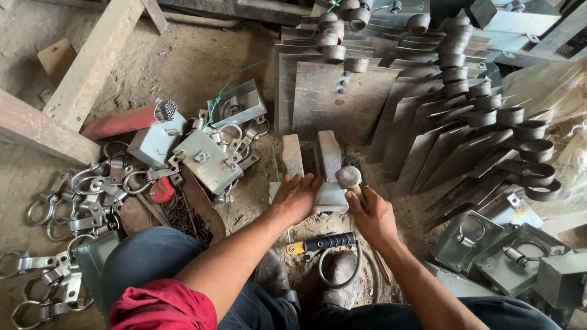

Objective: The person welds metal components together, then uses a hammer to shape or fit a metal box-like part while sitting on the floor surrounded by metal pieces.

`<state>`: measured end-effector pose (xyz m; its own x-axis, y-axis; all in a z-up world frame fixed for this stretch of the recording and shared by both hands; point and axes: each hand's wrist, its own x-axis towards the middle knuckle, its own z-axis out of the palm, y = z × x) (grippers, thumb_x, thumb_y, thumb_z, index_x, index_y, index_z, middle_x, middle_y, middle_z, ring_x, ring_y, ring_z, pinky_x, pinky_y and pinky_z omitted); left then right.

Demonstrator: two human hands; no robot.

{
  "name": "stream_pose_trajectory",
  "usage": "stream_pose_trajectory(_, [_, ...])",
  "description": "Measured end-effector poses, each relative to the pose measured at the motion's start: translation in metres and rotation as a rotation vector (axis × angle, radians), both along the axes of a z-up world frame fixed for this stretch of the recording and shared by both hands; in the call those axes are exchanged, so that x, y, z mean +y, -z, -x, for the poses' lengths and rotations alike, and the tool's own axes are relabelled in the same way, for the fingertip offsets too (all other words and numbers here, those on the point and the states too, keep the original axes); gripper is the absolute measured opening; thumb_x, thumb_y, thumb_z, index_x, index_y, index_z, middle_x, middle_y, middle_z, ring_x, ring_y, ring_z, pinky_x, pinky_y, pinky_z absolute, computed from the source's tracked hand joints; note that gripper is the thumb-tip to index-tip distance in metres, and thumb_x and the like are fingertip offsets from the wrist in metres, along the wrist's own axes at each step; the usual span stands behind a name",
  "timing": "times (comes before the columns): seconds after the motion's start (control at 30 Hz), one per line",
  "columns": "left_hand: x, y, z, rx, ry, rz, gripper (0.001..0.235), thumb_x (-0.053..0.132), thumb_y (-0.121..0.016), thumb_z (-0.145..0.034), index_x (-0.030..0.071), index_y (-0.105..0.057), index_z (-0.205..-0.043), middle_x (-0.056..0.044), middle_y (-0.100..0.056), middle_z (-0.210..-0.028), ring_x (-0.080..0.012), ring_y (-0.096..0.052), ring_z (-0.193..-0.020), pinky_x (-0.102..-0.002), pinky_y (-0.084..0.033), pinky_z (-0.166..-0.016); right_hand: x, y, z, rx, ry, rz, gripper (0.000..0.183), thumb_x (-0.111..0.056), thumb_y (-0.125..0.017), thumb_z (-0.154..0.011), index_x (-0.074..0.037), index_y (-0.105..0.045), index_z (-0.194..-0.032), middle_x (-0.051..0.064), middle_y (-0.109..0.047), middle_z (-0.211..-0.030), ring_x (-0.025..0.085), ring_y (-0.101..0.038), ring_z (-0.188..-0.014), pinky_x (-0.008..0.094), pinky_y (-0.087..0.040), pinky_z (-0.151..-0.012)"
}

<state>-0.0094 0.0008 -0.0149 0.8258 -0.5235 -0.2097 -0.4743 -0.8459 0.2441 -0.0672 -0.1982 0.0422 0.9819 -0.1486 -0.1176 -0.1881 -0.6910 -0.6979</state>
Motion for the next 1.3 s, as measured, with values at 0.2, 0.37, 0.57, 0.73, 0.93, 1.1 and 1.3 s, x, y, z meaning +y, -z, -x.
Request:
stream_pose_trajectory(0.2, [0.002, -0.015, 0.002, -0.018, 0.011, 0.001, 0.079, 0.039, -0.083, -0.081, 0.010, -0.044, -0.144, -0.010, -0.057, -0.125, -0.0298, -0.056, -0.117, -0.052, -0.040, -0.100, -0.001, -0.017, 0.001, 0.032, 0.013, -0.009, 0.042, -0.042, -0.062, -0.096, -0.001, -0.069, -0.091, 0.013, -0.071, -0.070, 0.021, -0.068, -0.061, 0.040, -0.053, -0.059])
stream_pose_trajectory(0.37, [0.001, -0.017, 0.002, -0.046, 0.025, -0.010, 0.084, 0.043, -0.083, -0.079, 0.010, -0.042, -0.144, -0.011, -0.056, -0.123, -0.0310, -0.056, -0.115, -0.056, -0.039, -0.100, 0.000, -0.021, -0.003, -0.023, 0.047, -0.041, 0.045, -0.043, -0.061, -0.098, 0.001, -0.068, -0.087, 0.014, -0.066, -0.064, 0.021, -0.063, -0.056, 0.040, -0.049, -0.055])
stream_pose_trajectory(0.57, [0.003, -0.008, 0.002, -0.069, 0.032, 0.024, 0.079, 0.036, -0.081, -0.083, 0.008, -0.044, -0.146, -0.012, -0.059, -0.124, -0.0311, -0.058, -0.115, -0.051, -0.042, -0.099, -0.002, -0.017, -0.005, -0.015, 0.099, -0.046, 0.044, -0.042, -0.064, -0.096, 0.001, -0.069, -0.088, 0.013, -0.067, -0.064, 0.018, -0.062, -0.056, 0.038, -0.048, -0.054])
stream_pose_trajectory(0.73, [0.003, 0.010, 0.002, -0.222, 0.035, 0.037, 0.068, 0.026, -0.080, -0.083, 0.011, -0.050, -0.142, -0.010, -0.061, -0.125, -0.0294, -0.061, -0.112, -0.053, -0.043, -0.095, 0.001, -0.019, -0.003, 0.068, 0.150, -0.228, 0.043, -0.042, -0.061, -0.099, 0.000, -0.069, -0.092, 0.009, -0.065, -0.066, 0.015, -0.060, -0.056, 0.036, -0.047, -0.051])
stream_pose_trajectory(0.93, [0.001, -0.008, 0.001, -0.067, 0.023, 0.024, 0.073, 0.034, -0.081, -0.083, 0.009, -0.047, -0.142, -0.013, -0.059, -0.123, -0.0311, -0.059, -0.113, -0.052, -0.043, -0.097, 0.001, -0.032, -0.005, 0.188, 0.186, -0.183, 0.042, -0.043, -0.060, -0.100, -0.003, -0.069, -0.095, 0.007, -0.067, -0.069, 0.011, -0.060, -0.056, 0.032, -0.048, -0.051])
stream_pose_trajectory(1.1, [0.002, -0.025, 0.004, -0.007, 0.028, 0.005, 0.080, 0.039, -0.082, -0.081, 0.008, -0.044, -0.143, -0.012, -0.055, -0.127, -0.0323, -0.055, -0.118, -0.053, -0.040, -0.100, -0.005, -0.032, -0.003, 0.093, 0.174, -0.334, 0.042, -0.042, -0.058, -0.101, -0.001, -0.070, -0.103, 0.006, -0.063, -0.072, 0.014, -0.055, -0.057, 0.035, -0.047, -0.052])
stream_pose_trajectory(1.3, [0.000, -0.006, 0.002, -0.029, 0.010, -0.015, 0.075, 0.030, -0.079, -0.084, 0.012, -0.043, -0.147, -0.011, -0.056, -0.127, -0.0308, -0.055, -0.121, -0.054, -0.039, -0.100, -0.005, 0.003, 0.004, -0.131, 0.032, -0.051, 0.042, -0.040, -0.057, -0.101, 0.000, -0.067, -0.109, 0.018, -0.068, -0.075, 0.024, -0.065, -0.062, 0.039, -0.051, -0.062])
